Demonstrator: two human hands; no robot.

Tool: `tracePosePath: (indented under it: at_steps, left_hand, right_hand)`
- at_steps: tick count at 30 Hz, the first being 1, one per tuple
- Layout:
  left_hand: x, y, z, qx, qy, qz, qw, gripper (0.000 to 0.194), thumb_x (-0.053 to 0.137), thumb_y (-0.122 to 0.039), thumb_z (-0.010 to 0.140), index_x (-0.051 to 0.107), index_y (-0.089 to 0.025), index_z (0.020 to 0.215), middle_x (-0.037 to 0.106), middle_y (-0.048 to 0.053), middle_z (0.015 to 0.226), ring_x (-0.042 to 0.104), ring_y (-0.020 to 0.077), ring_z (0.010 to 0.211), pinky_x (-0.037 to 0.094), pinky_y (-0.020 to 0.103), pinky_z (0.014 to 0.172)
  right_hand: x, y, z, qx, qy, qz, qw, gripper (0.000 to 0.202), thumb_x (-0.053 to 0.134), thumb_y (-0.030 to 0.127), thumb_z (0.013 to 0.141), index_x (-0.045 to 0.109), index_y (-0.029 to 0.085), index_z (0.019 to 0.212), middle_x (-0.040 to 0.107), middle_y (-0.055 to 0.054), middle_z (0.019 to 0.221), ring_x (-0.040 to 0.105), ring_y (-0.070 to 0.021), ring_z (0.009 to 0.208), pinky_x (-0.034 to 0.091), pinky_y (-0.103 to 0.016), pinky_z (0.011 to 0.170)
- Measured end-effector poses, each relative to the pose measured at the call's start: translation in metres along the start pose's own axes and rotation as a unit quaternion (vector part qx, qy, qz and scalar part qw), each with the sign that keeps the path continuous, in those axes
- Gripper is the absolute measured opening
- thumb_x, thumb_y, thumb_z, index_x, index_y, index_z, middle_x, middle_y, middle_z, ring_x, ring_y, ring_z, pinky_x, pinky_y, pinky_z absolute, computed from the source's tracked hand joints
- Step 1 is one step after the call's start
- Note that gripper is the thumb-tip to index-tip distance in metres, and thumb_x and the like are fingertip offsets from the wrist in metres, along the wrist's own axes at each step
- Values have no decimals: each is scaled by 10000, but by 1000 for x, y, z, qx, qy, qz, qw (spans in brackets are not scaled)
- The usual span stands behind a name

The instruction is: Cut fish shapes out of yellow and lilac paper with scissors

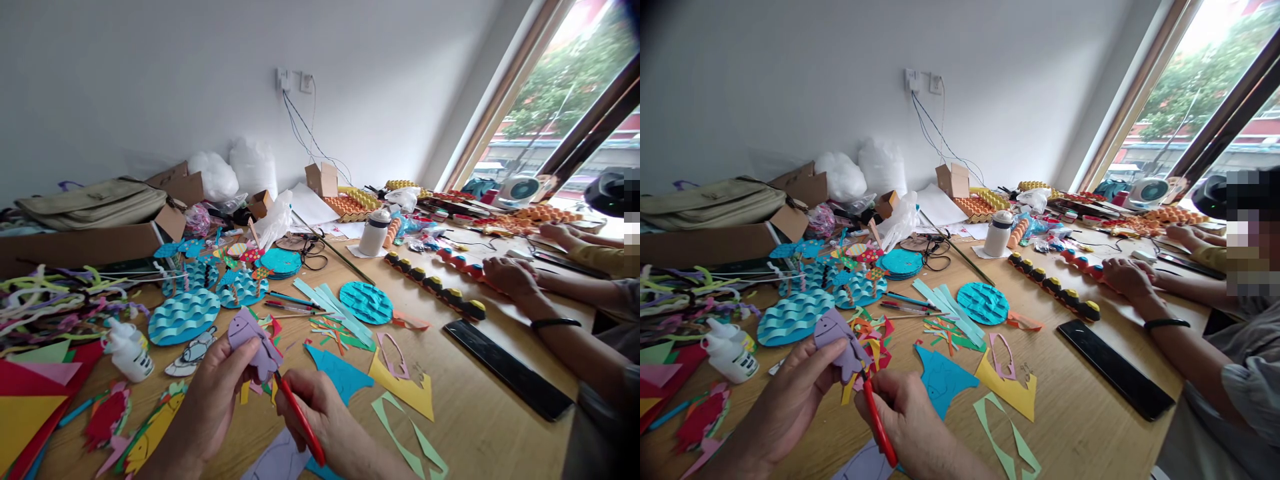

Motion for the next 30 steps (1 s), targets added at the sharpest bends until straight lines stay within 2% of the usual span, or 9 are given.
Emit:
tracePosePath:
  at_steps: [9, 18, 23, 26, 30]
  left_hand:
    - [5, 0, 0, -5, 19, -6, 1000, 158, 643, -278, 728, 603, -201, 596, 592, -57, 538, 493, 93, 527, 458, 183, 560]
    - [1, -1, 0, -7, 3, -2, 1000, 135, 669, -289, 696, 612, -196, 617, 594, -47, 544, 509, 98, 525, 471, 193, 538]
    - [-3, -14, 6, -13, 18, 3, 1000, 126, 668, -316, 700, 605, -209, 720, 602, -43, 593, 530, 108, 531, 463, 198, 485]
    - [-9, -20, 11, -43, 27, 45, 998, 148, 678, -316, 690, 584, -202, 682, 567, -58, 550, 492, 91, 497, 438, 181, 464]
    - [-17, -31, 15, -17, 10, 108, 994, 153, 704, -273, 645, 584, -180, 664, 601, -49, 577, 500, 79, 524, 417, 160, 506]
  right_hand:
    - [-1, 2, 1, -16, -1, -26, 1000, 498, 482, 605, 797, 381, 172, 573, 292, 60, 502, 250, -56, 459, 169, -193, 405]
    - [-2, 0, 0, -39, 4, -73, 997, 483, 413, 579, 849, 376, 167, 598, 298, 59, 517, 249, -56, 476, 172, -196, 416]
    - [-4, -1, 2, -40, 12, -101, 994, 433, 441, 505, 868, 388, 166, 604, 315, 57, 527, 258, -56, 482, 183, -184, 409]
    - [-4, -2, 2, -35, 22, -112, 993, 390, 464, 440, 873, 403, 163, 606, 333, 55, 530, 279, -53, 480, 191, -179, 408]
    - [-4, -7, 4, -14, 25, -83, 996, 388, 462, 454, 867, 414, 165, 612, 350, 58, 507, 304, -49, 453, 206, -176, 400]
Point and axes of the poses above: each hand's wrist, its own z-axis towards the middle knuckle, its own x-axis out of the palm, y = z × x, the point moved 9 cm from there along z, towards the middle knuckle
